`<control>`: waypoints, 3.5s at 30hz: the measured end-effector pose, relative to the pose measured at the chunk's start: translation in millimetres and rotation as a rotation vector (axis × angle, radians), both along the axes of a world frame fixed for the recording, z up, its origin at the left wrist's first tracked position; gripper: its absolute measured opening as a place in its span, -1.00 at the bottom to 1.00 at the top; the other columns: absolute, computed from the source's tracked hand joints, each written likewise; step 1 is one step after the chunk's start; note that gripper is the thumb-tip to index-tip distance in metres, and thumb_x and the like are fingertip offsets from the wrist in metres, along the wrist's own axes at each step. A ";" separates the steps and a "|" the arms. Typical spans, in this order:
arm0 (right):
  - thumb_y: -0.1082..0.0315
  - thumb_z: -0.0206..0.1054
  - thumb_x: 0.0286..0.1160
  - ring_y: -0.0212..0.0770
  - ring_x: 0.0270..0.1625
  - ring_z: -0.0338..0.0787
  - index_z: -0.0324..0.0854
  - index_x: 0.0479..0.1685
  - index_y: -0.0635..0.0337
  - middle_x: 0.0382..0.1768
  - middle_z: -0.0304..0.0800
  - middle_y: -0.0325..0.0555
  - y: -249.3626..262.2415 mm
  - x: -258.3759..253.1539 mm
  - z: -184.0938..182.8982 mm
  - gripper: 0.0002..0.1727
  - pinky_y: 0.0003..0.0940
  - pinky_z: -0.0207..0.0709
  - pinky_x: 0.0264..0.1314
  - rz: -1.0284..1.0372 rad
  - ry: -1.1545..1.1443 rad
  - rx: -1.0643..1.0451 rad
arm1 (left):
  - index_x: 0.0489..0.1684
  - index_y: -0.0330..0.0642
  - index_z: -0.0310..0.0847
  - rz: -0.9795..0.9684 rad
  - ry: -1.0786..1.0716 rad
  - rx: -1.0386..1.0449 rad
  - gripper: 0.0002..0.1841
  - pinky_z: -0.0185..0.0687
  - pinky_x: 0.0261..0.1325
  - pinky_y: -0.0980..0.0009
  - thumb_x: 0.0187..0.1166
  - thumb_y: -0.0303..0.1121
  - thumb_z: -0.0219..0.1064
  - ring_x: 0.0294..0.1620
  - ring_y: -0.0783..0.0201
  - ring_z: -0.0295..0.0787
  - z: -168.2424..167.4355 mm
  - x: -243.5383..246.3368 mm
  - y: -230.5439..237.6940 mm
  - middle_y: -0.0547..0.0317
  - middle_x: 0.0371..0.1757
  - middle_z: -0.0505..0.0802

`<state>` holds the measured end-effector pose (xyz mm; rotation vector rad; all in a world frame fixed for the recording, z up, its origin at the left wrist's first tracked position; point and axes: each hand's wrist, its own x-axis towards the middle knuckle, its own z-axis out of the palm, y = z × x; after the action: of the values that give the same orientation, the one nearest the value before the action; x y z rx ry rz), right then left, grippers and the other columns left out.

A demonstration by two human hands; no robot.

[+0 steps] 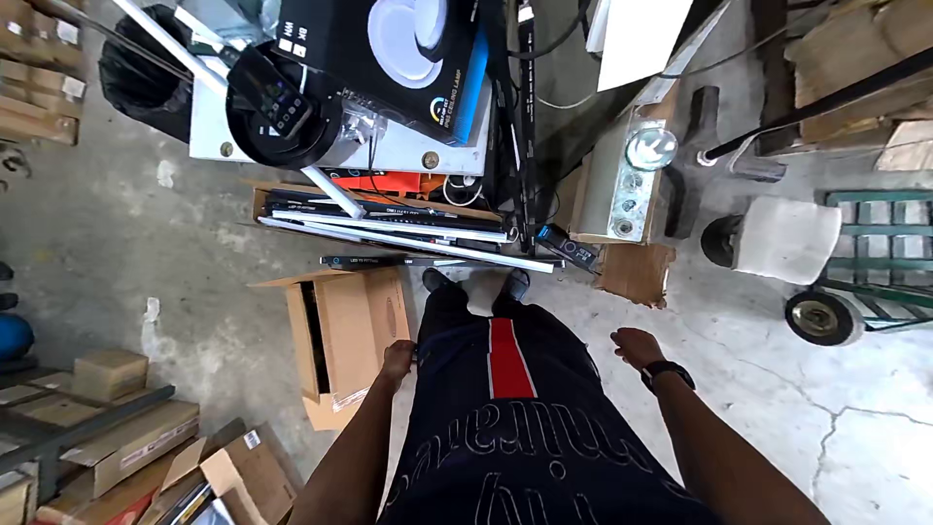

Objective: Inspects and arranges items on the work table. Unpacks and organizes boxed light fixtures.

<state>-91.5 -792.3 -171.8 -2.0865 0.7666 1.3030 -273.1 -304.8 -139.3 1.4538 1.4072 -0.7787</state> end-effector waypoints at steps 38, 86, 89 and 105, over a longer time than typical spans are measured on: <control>0.25 0.33 0.62 -0.22 0.07 0.84 0.36 0.63 0.40 0.27 0.70 0.19 356.1 46.9 212.1 -0.36 -0.23 0.77 0.19 0.131 -1.106 0.419 | 0.08 -0.28 0.69 -0.241 -1.380 -0.051 -0.68 0.55 -0.48 0.38 0.85 -0.30 0.02 -0.56 0.34 0.55 155.4 251.7 102.9 0.15 -0.43 0.71; 0.55 0.49 0.28 -0.22 -0.13 0.84 0.17 0.69 0.48 0.24 0.65 0.21 452.2 103.8 220.8 -0.12 -0.32 0.80 -0.03 -0.002 -1.014 0.458 | 0.08 -0.23 0.67 -0.190 -1.371 0.114 -0.52 0.75 -0.04 -0.03 0.81 0.02 0.02 -0.15 0.07 0.79 154.9 330.8 130.5 -0.03 -0.14 0.81; 0.57 0.51 0.27 -0.21 -0.10 0.86 0.20 0.67 0.46 0.28 0.66 0.20 468.9 105.0 230.4 -0.14 -0.30 0.81 0.00 -0.062 -0.989 0.504 | -0.32 -0.33 0.70 -0.174 -0.959 -0.067 -0.37 0.64 -0.18 0.11 0.85 0.03 -0.13 -0.45 0.19 0.63 120.7 245.9 126.2 0.08 -0.52 0.69; 0.67 0.43 0.23 -0.16 -0.17 0.83 0.23 0.66 0.39 0.24 0.64 0.21 472.4 104.6 182.5 -0.17 -0.26 0.79 -0.13 -0.306 -0.818 0.460 | -0.36 -0.10 0.37 1.477 -0.590 -0.382 -0.74 0.64 -0.50 0.41 0.80 -0.26 -0.01 -0.64 0.32 0.55 28.0 147.6 218.7 0.21 -0.58 0.59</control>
<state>13.0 -319.9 10.8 -1.7896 0.3454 0.3346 -125.5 -86.1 -111.3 0.0677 1.3082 0.3227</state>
